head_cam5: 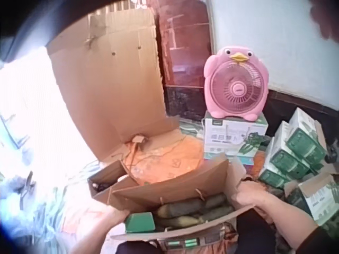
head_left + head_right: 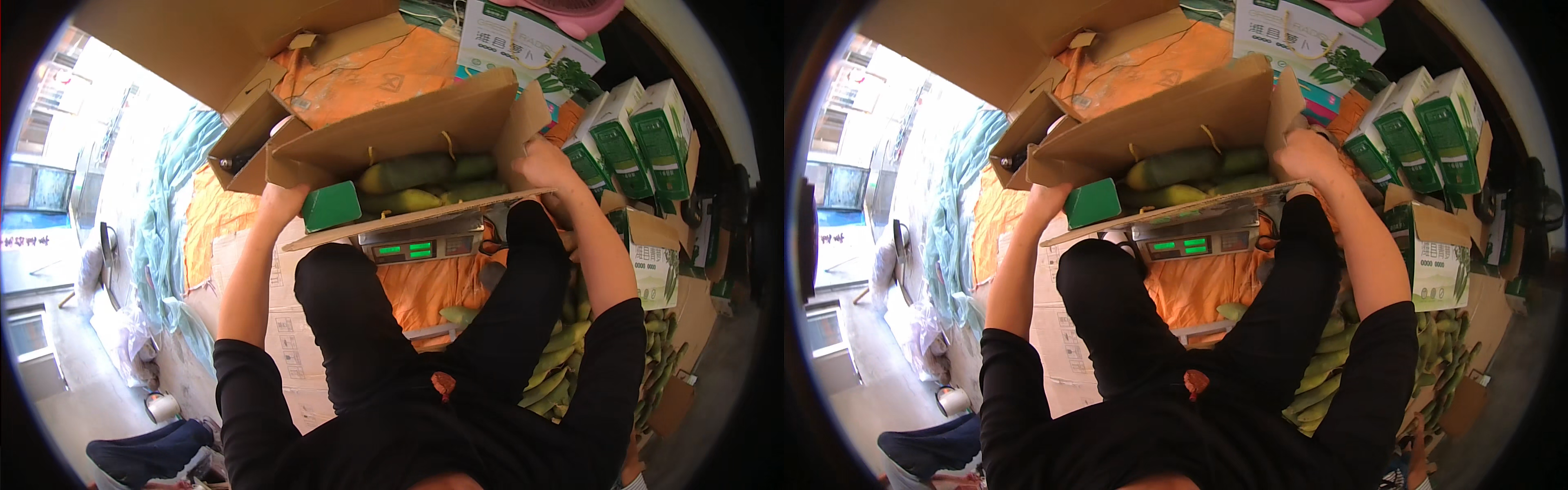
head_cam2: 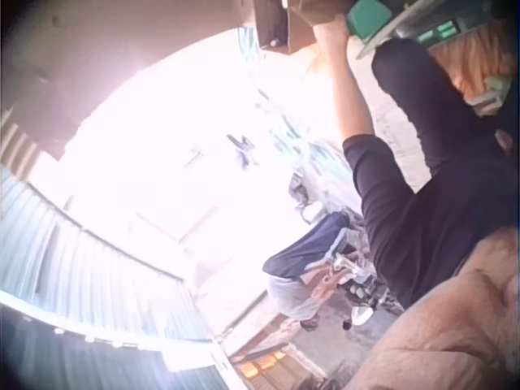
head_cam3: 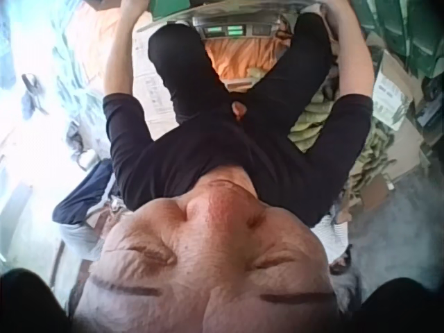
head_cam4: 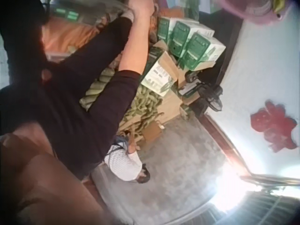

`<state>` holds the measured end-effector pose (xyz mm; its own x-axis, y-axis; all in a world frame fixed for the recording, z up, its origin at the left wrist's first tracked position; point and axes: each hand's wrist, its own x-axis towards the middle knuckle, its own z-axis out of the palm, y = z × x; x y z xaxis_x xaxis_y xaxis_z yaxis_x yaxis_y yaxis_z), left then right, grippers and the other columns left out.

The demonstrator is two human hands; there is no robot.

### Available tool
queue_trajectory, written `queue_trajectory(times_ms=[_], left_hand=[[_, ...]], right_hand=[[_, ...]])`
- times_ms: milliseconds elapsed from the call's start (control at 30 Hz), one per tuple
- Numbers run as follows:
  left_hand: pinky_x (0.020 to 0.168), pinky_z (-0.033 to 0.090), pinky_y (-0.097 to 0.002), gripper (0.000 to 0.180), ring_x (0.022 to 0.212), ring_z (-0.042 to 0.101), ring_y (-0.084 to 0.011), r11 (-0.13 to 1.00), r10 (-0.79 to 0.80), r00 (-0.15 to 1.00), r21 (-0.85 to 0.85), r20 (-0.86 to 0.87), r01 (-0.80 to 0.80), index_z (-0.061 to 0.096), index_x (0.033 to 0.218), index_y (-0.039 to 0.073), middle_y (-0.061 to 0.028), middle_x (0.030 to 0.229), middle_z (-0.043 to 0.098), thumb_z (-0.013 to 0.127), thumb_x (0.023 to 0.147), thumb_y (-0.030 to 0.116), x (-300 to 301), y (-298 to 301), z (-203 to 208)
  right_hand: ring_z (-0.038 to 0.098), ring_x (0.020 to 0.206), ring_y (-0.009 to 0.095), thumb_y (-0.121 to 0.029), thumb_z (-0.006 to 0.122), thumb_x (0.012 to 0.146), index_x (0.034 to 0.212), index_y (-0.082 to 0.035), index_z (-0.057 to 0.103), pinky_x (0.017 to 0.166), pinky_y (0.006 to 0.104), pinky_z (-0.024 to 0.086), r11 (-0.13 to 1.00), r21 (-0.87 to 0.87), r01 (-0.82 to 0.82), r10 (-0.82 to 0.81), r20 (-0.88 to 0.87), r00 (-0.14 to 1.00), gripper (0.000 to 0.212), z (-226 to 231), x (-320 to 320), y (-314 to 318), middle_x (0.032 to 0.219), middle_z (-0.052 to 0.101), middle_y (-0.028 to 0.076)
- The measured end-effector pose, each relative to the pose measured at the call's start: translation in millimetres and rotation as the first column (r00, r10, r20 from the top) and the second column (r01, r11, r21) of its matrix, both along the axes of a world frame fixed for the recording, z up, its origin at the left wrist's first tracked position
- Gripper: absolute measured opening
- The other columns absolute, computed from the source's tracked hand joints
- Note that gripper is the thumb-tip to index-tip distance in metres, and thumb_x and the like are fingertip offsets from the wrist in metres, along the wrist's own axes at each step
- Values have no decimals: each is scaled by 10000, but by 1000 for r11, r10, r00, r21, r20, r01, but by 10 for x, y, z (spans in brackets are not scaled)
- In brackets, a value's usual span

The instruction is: Packing and weighing green vegetables into cardboard boxes.

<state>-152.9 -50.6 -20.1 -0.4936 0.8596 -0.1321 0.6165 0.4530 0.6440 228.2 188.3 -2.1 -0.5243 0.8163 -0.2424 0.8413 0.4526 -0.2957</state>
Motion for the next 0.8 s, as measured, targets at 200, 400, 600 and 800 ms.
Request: queue_trajectory(times_ms=[200,400,600,800], left_hand=[[433,458,-344,113,539,599,-207,967,154,982,190,108,-173,600,849,-43,-138,724,612,534,795,32,-326,-584,508],[562,464,-354,101,655,579,-196,874,447,891,253,-84,-415,586,838,-37,-100,745,597,562,795,51,-581,-2054,769],[735,466,-385,177,822,593,-248,773,605,786,325,-123,-544,600,931,-31,-133,872,624,580,817,104,-530,-3652,521],[890,436,-419,313,1021,566,-338,656,724,614,37,-315,-754,566,1084,-32,-196,1055,605,606,833,152,-113,-5628,-116]], right_hand=[[621,961,407,-290,579,761,962,4,669,836,460,492,992,-11,-125,126,90,988,368,810,-864,-225,1001,641,266],[624,962,399,-302,574,779,1008,-3,674,844,452,497,936,24,-351,348,80,934,390,1031,-1825,-968,1002,649,256],[653,899,382,-291,564,807,875,-35,721,803,461,516,834,6,-551,551,-10,834,308,546,-2578,-1973,937,683,206],[667,878,375,-251,603,755,846,-19,711,802,452,531,709,-129,-693,693,-53,719,272,-217,-2959,-3379,891,678,234]])
